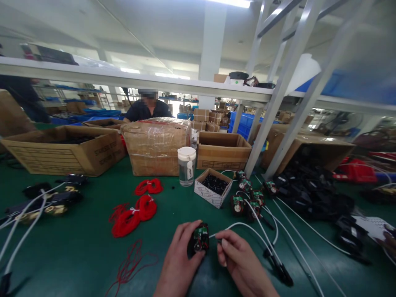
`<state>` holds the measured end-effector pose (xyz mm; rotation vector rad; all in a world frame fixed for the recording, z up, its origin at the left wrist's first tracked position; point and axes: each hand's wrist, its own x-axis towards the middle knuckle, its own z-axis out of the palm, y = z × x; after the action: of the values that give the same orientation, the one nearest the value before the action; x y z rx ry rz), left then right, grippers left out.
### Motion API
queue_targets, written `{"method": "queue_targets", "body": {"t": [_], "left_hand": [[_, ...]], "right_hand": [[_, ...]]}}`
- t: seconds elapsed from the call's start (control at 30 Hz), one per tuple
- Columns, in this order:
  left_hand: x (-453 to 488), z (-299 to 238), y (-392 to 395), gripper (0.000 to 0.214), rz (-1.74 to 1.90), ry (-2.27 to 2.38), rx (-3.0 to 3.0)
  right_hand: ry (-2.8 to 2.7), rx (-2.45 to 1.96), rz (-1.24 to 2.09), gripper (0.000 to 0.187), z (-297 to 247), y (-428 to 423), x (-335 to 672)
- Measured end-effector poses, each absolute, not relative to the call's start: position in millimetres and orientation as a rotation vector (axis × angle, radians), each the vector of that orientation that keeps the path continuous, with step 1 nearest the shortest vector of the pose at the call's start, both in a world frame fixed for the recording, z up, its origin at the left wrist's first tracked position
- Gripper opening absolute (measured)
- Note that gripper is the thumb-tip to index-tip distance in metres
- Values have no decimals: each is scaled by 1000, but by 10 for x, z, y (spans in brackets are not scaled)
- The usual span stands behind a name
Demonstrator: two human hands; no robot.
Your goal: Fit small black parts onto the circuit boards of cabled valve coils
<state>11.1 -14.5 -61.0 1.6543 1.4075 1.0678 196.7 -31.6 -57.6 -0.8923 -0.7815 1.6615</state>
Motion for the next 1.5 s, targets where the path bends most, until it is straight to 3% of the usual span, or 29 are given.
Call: {"method": "queue_targets", "body": {"t": [0.43,0.9,1.3,1.5], "left_hand": [[104,-638,-154,61,1093,1391,1658],[92,-652,-151,66,1051,1410,1666],[99,-695,-171,64,1076,1396,1684],[106,-668,-168,63,1074,1388,1681]], "right_hand": [[-775,-796,1727,35,-610,-349,1874],[-261,-898,1754,40,-569,-291,1811],[-524,-884,1681,31,-623,-313,1814],[-765,-1014,1463,39,-679,-303,1788]]}}
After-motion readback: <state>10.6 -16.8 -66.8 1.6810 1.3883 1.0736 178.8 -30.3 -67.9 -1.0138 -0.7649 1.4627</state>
